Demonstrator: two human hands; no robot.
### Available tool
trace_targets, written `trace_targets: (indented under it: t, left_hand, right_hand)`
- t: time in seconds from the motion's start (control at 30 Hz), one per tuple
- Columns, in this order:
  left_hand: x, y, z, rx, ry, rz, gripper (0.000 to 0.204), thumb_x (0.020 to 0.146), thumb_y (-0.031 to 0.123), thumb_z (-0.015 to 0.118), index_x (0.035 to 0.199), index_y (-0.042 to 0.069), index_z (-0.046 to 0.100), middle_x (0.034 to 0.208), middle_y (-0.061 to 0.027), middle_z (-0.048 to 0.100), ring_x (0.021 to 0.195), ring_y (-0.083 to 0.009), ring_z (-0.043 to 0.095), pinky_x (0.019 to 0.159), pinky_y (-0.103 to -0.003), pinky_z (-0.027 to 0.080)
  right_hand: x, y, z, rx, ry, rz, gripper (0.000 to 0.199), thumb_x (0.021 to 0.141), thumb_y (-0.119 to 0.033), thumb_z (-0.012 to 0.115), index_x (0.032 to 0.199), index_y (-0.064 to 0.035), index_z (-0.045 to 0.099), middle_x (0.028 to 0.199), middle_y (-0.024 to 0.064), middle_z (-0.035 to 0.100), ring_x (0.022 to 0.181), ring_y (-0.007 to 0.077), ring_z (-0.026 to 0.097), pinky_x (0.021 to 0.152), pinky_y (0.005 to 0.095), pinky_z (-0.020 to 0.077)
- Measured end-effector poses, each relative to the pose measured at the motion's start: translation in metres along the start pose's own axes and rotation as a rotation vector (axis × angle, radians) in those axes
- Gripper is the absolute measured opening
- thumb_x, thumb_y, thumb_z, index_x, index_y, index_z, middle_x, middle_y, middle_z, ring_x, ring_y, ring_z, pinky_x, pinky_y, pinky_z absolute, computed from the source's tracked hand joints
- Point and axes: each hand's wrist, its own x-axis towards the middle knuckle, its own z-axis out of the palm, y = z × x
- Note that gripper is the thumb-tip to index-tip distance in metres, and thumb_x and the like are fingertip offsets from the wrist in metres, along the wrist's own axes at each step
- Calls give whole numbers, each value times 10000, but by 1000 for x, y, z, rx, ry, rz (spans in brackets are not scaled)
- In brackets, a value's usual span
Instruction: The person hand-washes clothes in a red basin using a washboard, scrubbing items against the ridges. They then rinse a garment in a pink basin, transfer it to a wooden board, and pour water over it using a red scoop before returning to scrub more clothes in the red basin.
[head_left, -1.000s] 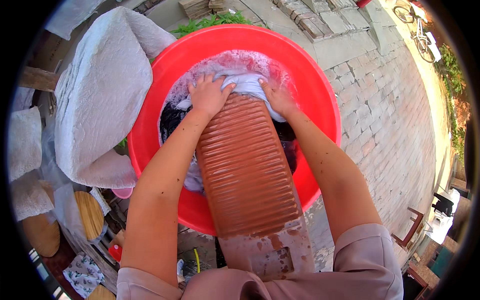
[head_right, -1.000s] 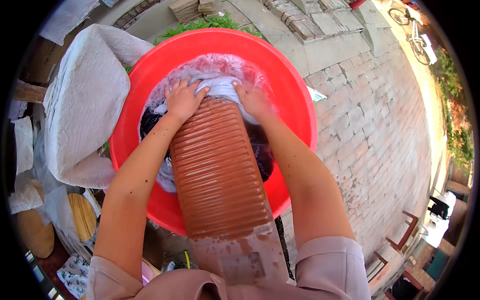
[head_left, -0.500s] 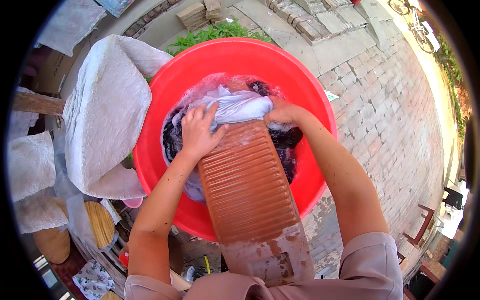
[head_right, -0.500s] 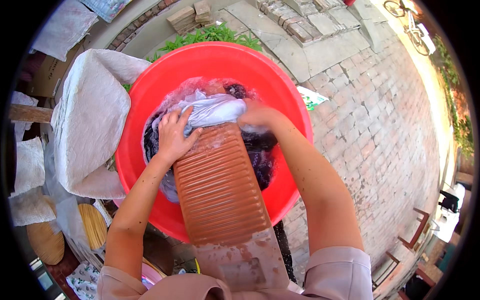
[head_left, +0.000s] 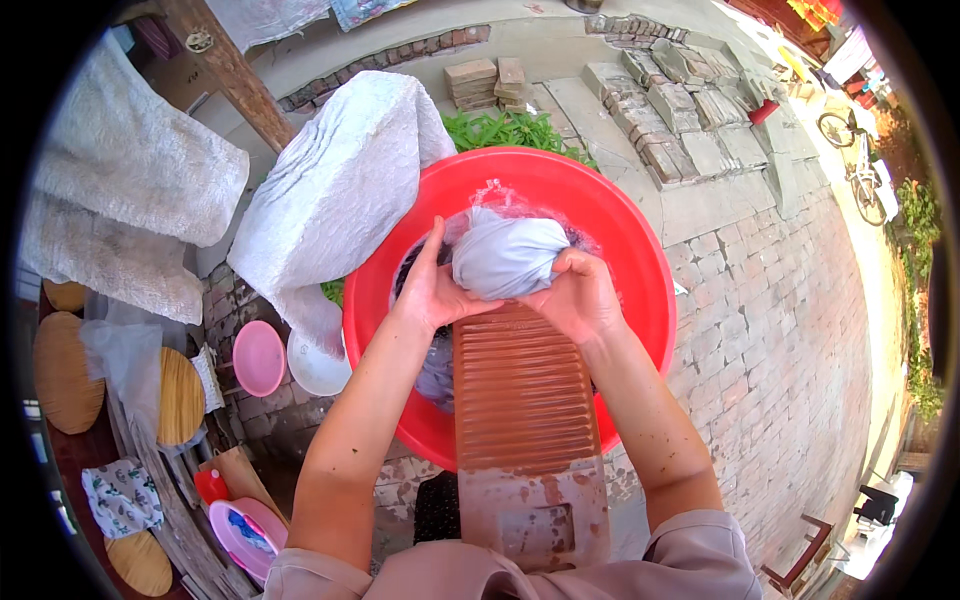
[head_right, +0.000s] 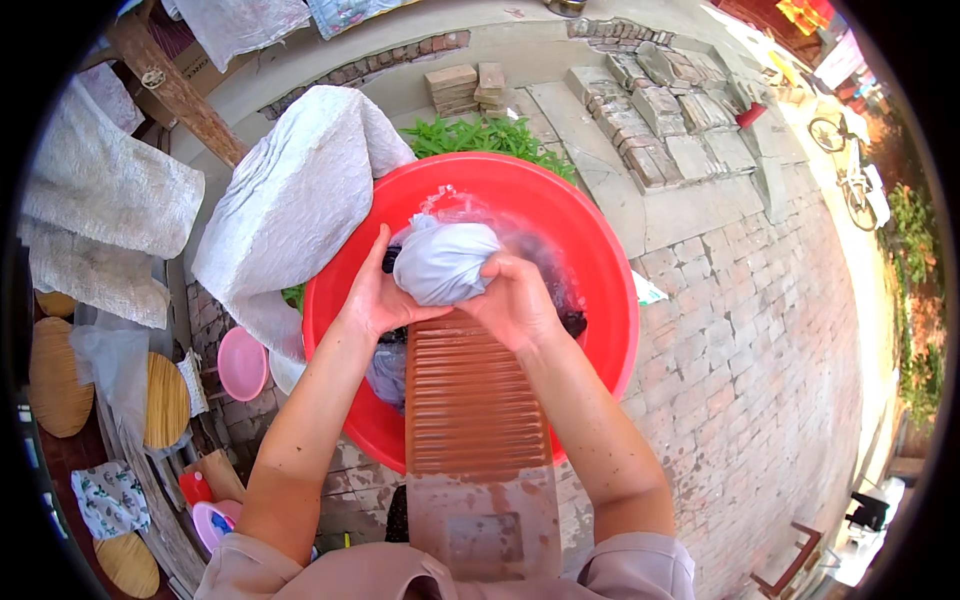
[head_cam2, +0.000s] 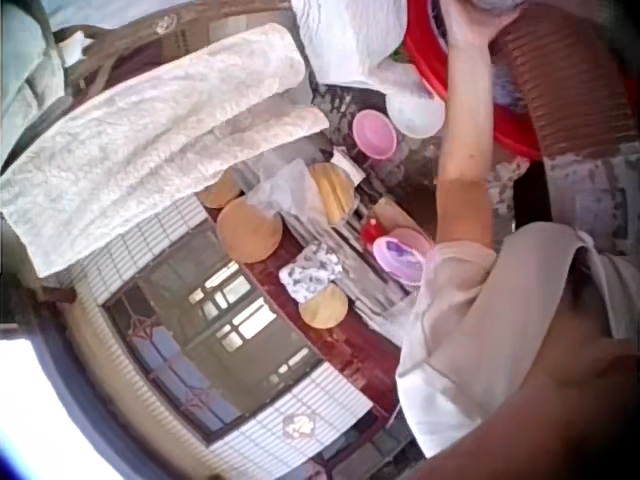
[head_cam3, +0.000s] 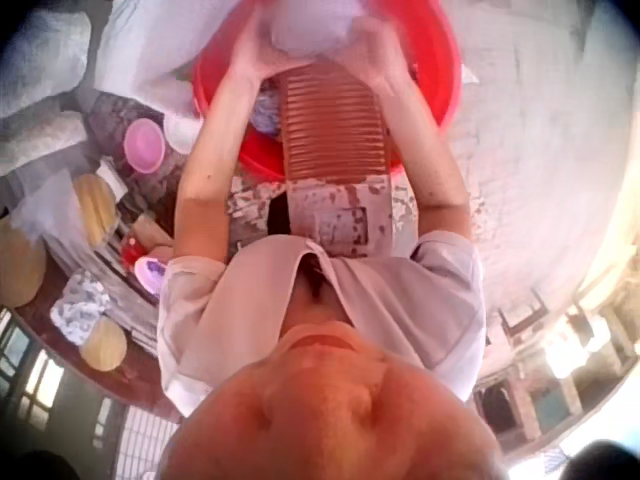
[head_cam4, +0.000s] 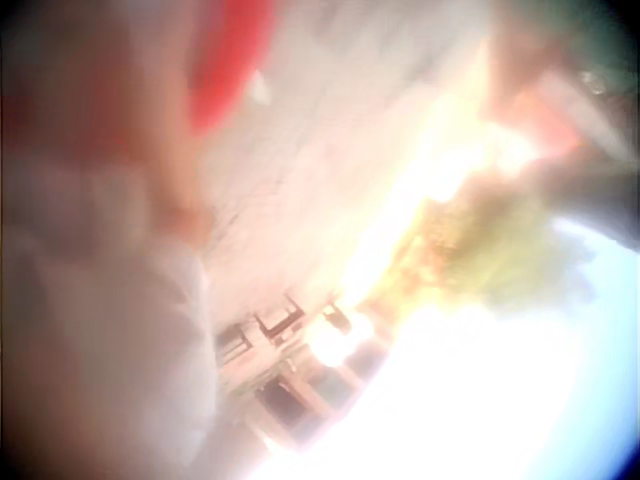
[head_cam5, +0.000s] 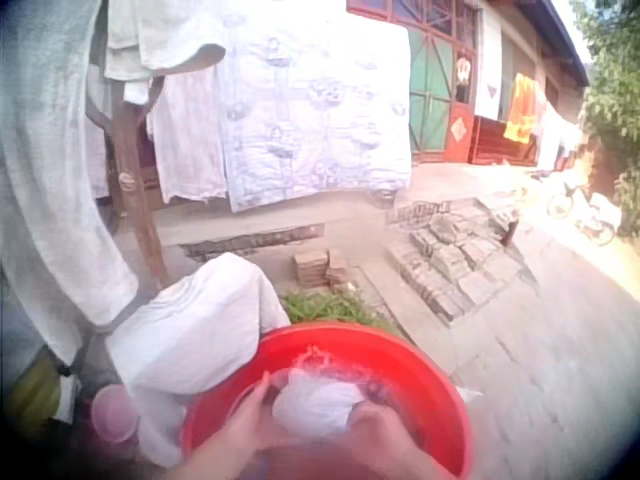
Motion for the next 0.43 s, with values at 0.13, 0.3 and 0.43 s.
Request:
trace_targets:
  t: [0.13, 0.3, 0.43]
  left_hand:
    - [5, -23, -29, 8, 44, 151, 383, 947, 326, 425, 1216, 85, 554, 1212, -117, 591, 1109, -296, 570, 937, -506, 454]
    - [-29, -50, 17, -88, -1, 155, 374, 943, 305, 385, 1171, 85, 583, 1176, -110, 610, 1088, -269, 581, 935, -483, 457]
    - [-36, -59, 11, -81, -7, 264, 390, 871, 280, 500, 1199, 79, 565, 1179, -90, 612, 1095, -239, 580, 968, -456, 438]
  right_hand:
    - [-9, -1, 0, 275, -24, 166, 568, 819, -331, 524, 1283, -12, 450, 1328, 171, 477, 1243, 320, 440, 1027, 549, 327]
    - [32, 44, -62, -94, 96, 82, 598, 898, -481, 519, 1309, -53, 438, 1252, 138, 553, 1184, 263, 513, 992, 467, 413]
    - [34, 85, -52, 343, -33, -8, 699, 858, -582, 521, 1318, -63, 430, 1292, 159, 515, 1181, 323, 505, 1011, 473, 409]
